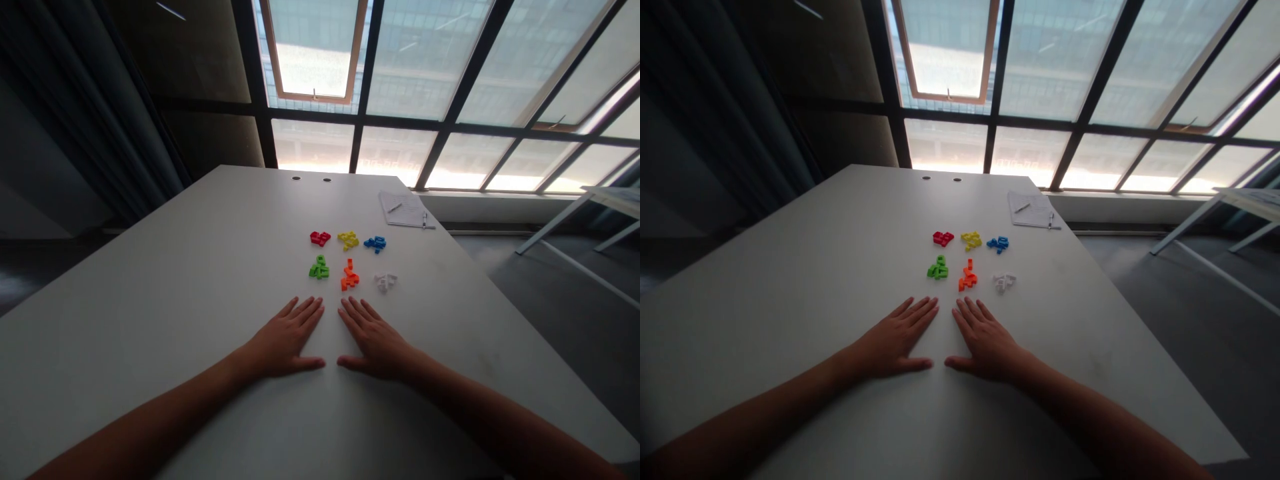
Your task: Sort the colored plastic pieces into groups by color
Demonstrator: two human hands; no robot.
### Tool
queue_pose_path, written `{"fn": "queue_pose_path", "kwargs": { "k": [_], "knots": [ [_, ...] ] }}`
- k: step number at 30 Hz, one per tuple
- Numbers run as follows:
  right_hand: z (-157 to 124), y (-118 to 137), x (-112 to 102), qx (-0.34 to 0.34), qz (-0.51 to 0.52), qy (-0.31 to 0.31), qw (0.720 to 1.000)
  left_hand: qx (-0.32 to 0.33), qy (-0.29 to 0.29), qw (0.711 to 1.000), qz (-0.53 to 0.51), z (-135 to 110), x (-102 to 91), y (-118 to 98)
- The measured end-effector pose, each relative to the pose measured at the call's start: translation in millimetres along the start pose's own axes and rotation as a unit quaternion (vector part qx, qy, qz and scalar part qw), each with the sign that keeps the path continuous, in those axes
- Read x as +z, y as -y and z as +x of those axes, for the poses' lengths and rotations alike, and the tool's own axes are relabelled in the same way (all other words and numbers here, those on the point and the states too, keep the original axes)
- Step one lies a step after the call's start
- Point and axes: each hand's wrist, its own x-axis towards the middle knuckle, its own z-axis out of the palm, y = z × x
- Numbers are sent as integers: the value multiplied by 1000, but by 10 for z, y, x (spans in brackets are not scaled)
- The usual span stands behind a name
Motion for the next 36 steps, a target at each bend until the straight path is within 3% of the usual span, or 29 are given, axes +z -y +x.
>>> {"fn": "queue_pose_path", "kwargs": {
  "k": [14,22,27,32,36],
  "knots": [
    [1,-17,-10,-1,12,19,1000,-5,11,1000,1,4,-32,-9],
    [-19,-29,22,-13,22,-18,1000,-12,-14,1000,-14,10,-49,-33],
    [-19,-44,30,-27,-1,-64,998,-13,-54,998,-17,11,-66,-72],
    [54,-199,0,-61,31,-160,985,-54,-127,989,-45,3,-148,-81],
    [87,-318,-58,-87,84,-196,973,-68,-103,991,-48,8,-177,-10]
  ]
}}
